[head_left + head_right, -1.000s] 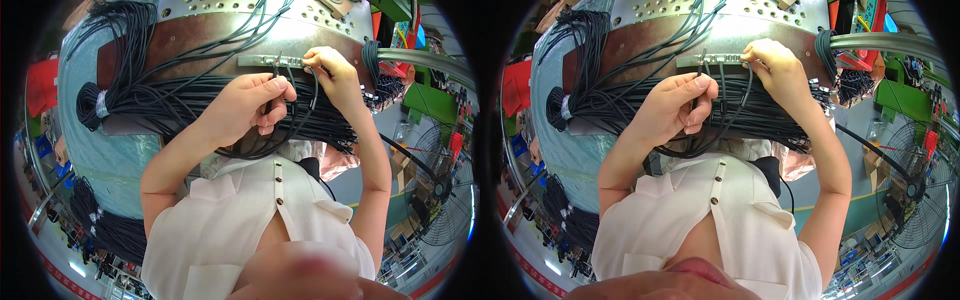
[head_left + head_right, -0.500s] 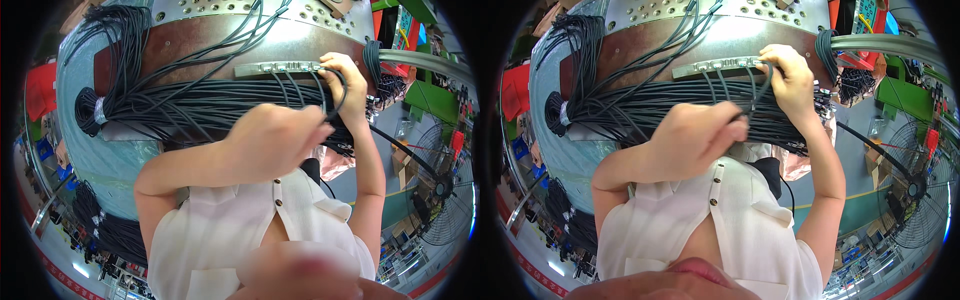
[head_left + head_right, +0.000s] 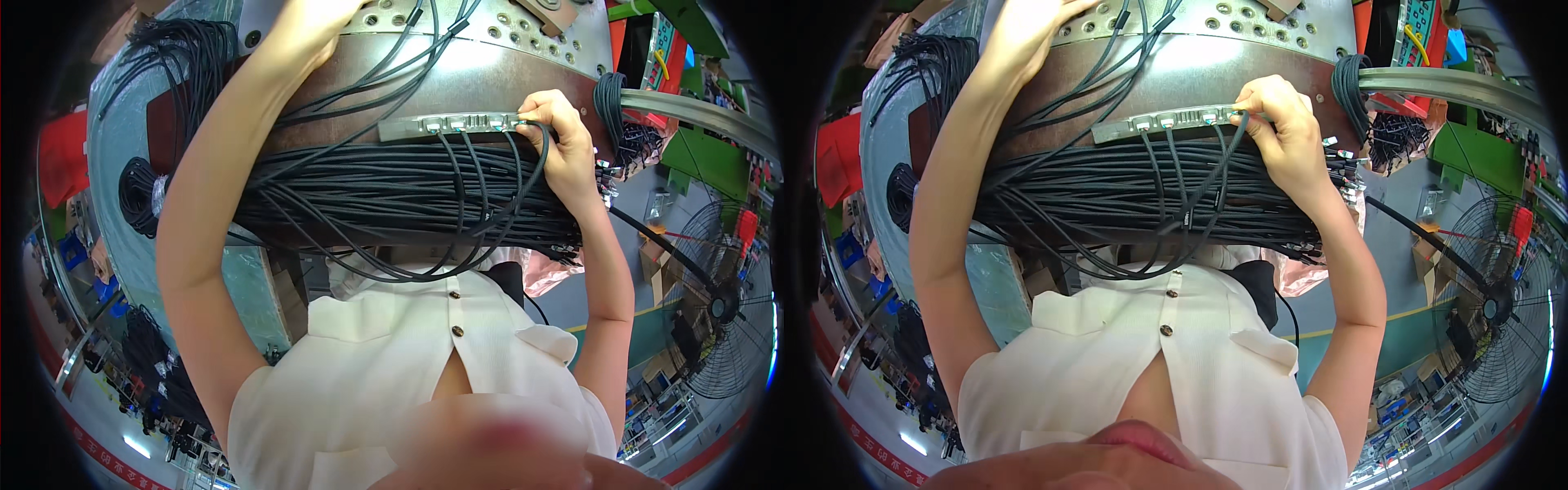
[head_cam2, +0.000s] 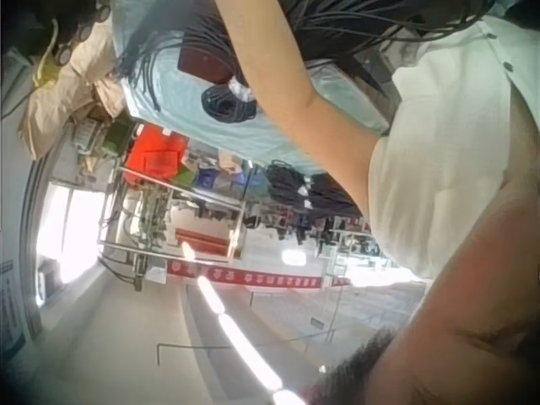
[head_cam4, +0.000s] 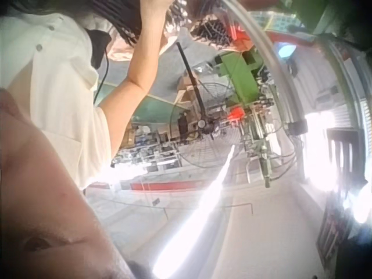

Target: Testing bundles of black cables by plugging them into a test board at a factory workbench.

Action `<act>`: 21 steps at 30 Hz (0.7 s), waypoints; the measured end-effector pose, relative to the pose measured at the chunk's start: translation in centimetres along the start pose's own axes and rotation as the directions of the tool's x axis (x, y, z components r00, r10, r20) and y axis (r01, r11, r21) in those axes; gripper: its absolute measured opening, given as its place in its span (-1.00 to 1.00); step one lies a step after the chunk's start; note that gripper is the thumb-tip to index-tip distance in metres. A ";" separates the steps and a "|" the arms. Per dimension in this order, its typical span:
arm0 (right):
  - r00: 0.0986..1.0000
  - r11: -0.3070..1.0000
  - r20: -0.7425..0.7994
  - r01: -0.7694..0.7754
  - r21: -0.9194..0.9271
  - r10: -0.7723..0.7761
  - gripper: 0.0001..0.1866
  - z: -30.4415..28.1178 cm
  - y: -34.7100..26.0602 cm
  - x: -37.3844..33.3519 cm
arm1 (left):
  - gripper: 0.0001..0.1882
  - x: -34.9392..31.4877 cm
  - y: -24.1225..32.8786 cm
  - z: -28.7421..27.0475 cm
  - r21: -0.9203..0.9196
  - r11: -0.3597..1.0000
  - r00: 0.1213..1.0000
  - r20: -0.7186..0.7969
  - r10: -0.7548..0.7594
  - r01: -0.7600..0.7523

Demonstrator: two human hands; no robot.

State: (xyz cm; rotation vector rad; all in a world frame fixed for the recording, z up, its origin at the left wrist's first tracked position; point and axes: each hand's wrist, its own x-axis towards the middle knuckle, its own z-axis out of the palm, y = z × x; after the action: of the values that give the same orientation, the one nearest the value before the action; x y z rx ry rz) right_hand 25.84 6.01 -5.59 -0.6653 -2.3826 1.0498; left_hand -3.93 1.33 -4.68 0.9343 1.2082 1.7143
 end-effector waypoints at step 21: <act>0.956 0.962 -0.286 -0.011 -0.272 -0.070 -0.71 -2.9 4.0 19.8 | -0.83 1.1 -3.2 3.6 -0.340 0.727 0.802 0.245 -0.545 0.597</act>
State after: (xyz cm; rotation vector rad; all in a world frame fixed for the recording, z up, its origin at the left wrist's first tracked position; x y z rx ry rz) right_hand 12.97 21.66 -2.78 -0.8157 -2.2802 0.5665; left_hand -0.46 4.25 -6.70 0.3478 0.8779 1.2920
